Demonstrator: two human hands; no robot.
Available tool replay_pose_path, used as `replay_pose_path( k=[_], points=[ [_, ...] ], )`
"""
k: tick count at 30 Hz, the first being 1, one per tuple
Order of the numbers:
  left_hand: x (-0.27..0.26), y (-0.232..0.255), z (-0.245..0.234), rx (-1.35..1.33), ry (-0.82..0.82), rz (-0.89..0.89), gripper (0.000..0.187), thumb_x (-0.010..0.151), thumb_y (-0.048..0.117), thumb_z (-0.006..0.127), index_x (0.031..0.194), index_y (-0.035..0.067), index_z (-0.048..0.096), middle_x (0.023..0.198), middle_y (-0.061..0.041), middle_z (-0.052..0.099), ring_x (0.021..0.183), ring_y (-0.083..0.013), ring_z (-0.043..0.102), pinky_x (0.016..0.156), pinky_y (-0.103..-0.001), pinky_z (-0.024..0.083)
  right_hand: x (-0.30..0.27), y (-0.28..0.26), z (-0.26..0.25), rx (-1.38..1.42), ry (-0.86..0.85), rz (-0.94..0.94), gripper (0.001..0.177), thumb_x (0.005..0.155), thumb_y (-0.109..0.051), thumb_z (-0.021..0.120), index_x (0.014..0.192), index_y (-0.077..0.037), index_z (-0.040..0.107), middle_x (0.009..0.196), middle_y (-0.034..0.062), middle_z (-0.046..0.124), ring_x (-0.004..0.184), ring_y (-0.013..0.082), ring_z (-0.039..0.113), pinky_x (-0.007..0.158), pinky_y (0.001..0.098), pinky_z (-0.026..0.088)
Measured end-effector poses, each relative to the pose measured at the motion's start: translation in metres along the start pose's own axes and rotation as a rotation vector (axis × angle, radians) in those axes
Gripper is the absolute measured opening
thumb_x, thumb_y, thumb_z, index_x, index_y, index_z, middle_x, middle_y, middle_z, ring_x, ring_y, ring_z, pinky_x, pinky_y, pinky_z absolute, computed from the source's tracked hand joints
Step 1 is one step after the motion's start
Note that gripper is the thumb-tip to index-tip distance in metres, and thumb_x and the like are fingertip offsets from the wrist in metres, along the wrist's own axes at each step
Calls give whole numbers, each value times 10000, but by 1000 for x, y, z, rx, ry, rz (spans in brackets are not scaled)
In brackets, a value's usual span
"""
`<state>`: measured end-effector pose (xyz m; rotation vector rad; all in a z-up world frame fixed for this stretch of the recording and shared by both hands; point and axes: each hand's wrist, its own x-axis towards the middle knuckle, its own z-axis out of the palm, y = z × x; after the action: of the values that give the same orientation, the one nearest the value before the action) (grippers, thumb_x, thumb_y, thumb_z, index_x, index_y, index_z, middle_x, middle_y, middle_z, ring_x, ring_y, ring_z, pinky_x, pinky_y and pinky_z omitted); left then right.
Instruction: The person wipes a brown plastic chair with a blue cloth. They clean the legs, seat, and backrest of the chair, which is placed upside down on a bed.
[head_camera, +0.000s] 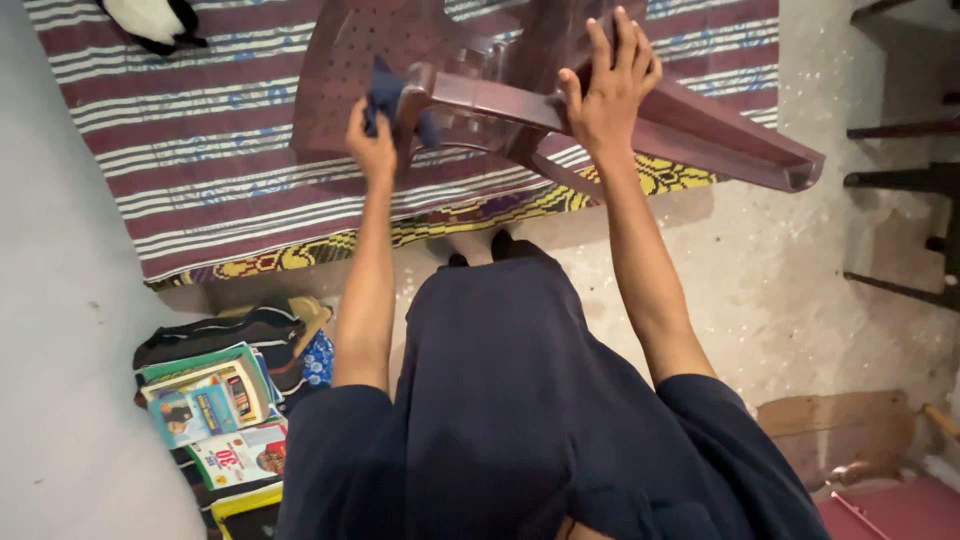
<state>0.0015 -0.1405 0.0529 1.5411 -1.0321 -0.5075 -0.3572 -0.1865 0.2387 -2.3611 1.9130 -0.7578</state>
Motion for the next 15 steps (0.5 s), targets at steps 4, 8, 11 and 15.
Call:
replay_pose_path(
  k=[4,8,11,15],
  points=[
    [-10,-1,-7,131,53,-76,213,907,18,687,1118,-8,675,1042,-138,721,962,-257,690,900,-358,530,17,4,0,16,19,-16,596,1058,-477,705,1512,-133,529,1618,155,379,1467,385,333,1192,568,193],
    [3,58,20,-28,209,27,207,873,-19,661,1078,6,659,1101,-138,672,1064,-285,655,1002,-386,504,38,13,-1,49,2,-10,568,1081,-471,669,1506,-121,527,1612,161,384,1470,381,341,1193,562,200],
    [14,121,41,3,194,164,163,888,16,738,997,18,618,1060,-133,554,1087,-281,587,1038,-404,457,56,19,-1,16,14,-26,563,1078,-478,653,1497,-121,535,1591,162,397,1445,379,351,1182,570,201],
    [37,190,75,57,274,213,205,965,141,738,1057,50,580,1142,-131,563,1125,-278,586,1024,-405,453,75,28,1,11,14,-49,554,1089,-477,640,1497,-120,524,1546,167,432,1418,375,369,1155,570,230]
  ],
)
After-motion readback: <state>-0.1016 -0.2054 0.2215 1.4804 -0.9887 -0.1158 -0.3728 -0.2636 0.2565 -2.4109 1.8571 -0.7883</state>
